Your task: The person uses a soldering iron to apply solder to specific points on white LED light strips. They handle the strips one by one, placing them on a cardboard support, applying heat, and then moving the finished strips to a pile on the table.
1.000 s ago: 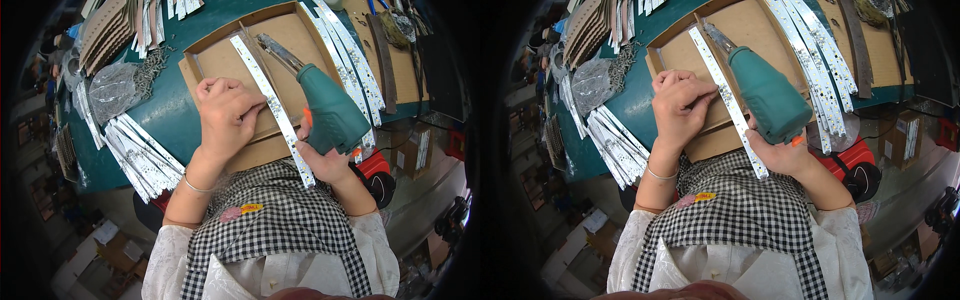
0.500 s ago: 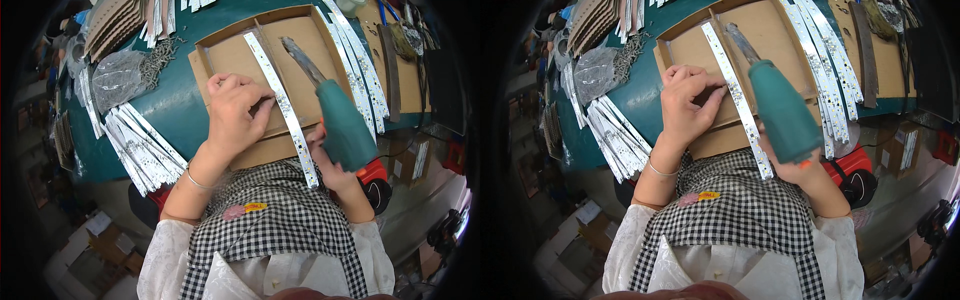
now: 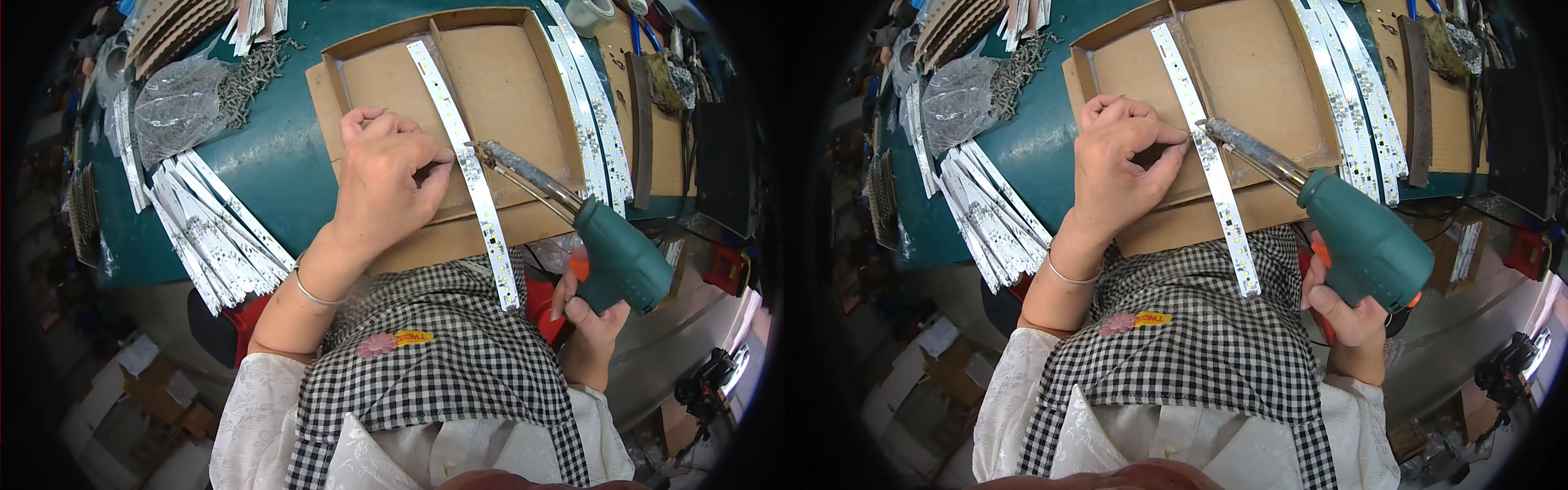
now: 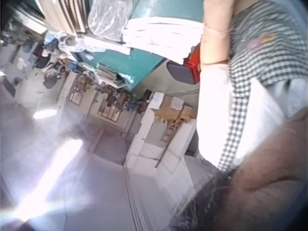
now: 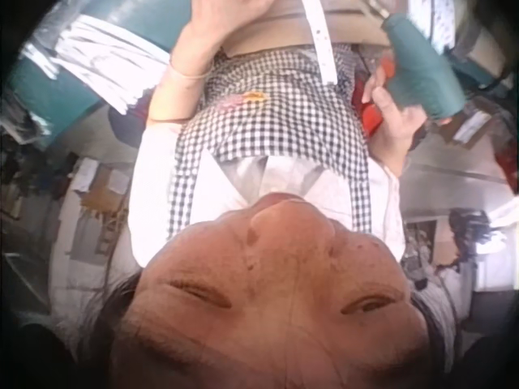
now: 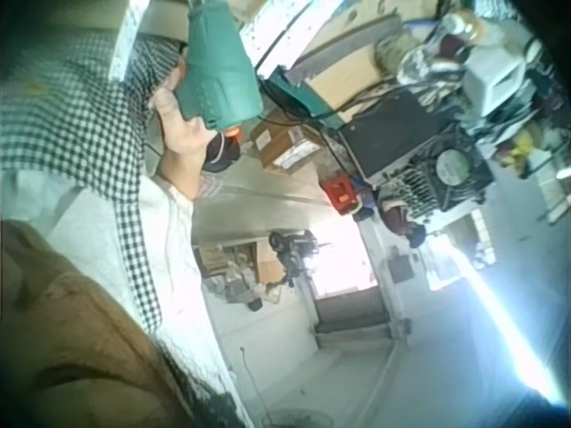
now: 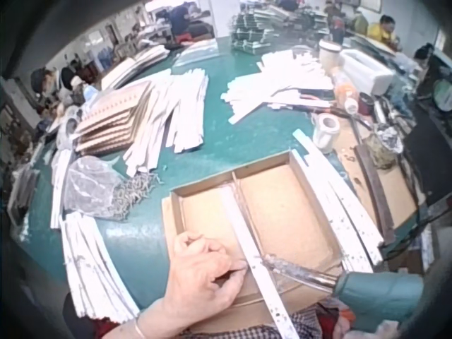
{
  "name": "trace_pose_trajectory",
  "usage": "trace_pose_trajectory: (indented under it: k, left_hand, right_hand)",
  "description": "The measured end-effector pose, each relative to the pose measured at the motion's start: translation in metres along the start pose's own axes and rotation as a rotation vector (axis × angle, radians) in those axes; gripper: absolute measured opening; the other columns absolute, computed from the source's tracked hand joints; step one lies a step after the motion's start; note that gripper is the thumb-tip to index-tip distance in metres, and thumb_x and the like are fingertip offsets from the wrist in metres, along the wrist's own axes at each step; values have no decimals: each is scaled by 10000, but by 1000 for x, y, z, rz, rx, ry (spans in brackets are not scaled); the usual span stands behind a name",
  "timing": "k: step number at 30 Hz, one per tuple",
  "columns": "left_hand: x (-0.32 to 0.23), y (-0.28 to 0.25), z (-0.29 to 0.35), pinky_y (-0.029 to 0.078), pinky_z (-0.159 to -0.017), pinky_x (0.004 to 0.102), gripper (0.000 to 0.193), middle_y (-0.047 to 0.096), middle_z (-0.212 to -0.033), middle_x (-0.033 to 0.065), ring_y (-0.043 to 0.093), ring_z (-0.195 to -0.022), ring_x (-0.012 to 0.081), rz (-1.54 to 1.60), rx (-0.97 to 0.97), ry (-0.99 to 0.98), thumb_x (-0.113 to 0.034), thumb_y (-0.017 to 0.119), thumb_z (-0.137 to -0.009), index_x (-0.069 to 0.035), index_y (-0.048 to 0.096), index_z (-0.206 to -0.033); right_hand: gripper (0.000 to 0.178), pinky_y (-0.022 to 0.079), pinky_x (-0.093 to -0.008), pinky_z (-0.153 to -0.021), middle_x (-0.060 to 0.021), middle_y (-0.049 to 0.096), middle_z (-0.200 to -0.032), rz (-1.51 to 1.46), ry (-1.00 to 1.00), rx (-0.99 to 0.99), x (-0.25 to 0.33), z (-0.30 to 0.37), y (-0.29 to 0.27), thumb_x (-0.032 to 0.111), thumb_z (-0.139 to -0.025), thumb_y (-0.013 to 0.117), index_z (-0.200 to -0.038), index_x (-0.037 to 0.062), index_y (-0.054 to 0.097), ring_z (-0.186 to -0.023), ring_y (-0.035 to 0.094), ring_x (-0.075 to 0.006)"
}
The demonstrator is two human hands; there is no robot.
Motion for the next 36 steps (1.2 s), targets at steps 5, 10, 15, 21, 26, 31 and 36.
trace_pose_trajectory:
  k: [5, 10, 15, 21, 26, 31, 36]
  left_hand:
    - [1, 1, 0, 395, -897, 380, 110, 607, -693, 21, 589, -725, 169, -2, -19, 9, -41, 762, -638, -91, 711, -722]
    - [1, 0, 1, 396, -891, 378, 108, 615, -679, 20, 600, -735, 167, 11, -18, 21, -39, 759, -634, -92, 706, -711]
    - [2, 2, 0, 391, -866, 398, 58, 612, -602, 21, 592, -702, 178, 41, -67, 18, -44, 725, -620, -84, 688, -643]
    - [1, 1, -2, 393, -854, 392, 53, 601, -583, 22, 589, -683, 185, 46, -44, -28, -44, 720, -620, -80, 684, -638]
    - [2, 2, -2, 394, -851, 390, 53, 600, -577, 24, 590, -680, 185, 44, -40, -17, -42, 719, -623, -78, 681, -636]
    - [3, 3, -1, 393, -852, 389, 52, 602, -578, 25, 591, -684, 184, 41, -37, -11, -40, 719, -623, -76, 684, -639]
    - [3, 2, 0, 406, -882, 368, 80, 615, -662, 22, 603, -727, 173, 10, 21, -25, -35, 743, -643, -70, 714, -710]
  right_hand:
    - [626, 530, -305, -542, -216, 526, -1264, 36, 25, 27, -1, -1, -1, -15, -794, 702, -1340, -75, 403, -717, 572, -177]
    - [573, 532, -294, -544, -174, 557, -1059, 51, 50, 11, 3, -6, 4, -18, -801, 692, -1302, -76, 421, -687, 582, -173]
    - [563, 534, -282, -548, -128, 532, -874, 65, 87, 47, 5, -9, 6, -2, -805, 697, -1289, -78, 420, -642, 578, -164]
    - [725, 483, -271, -435, -149, 492, -859, 130, 158, -36, 6, -10, 6, 153, -770, 775, -1301, -108, 356, -537, 505, -167]
    - [691, 490, -273, -443, -143, 493, -874, 169, 159, -87, 13, -10, 13, 129, -772, 761, -1290, -110, 371, -591, 516, -166]
    - [658, 502, -282, -466, -137, 488, -891, 204, 204, -89, 18, -7, 14, 76, -770, 728, -1296, -106, 377, -627, 520, -169]
    - [645, 505, -291, -478, -135, 486, -900, 242, 223, -77, 21, -7, 16, 43, -769, 705, -1304, -107, 377, -625, 522, -169]
Point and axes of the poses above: each hand's wrist, its own z-axis away from the middle knuckle, its own y-axis out of the palm, x = y × z, the point moved 4 cm from there along -z, towards the middle knuckle
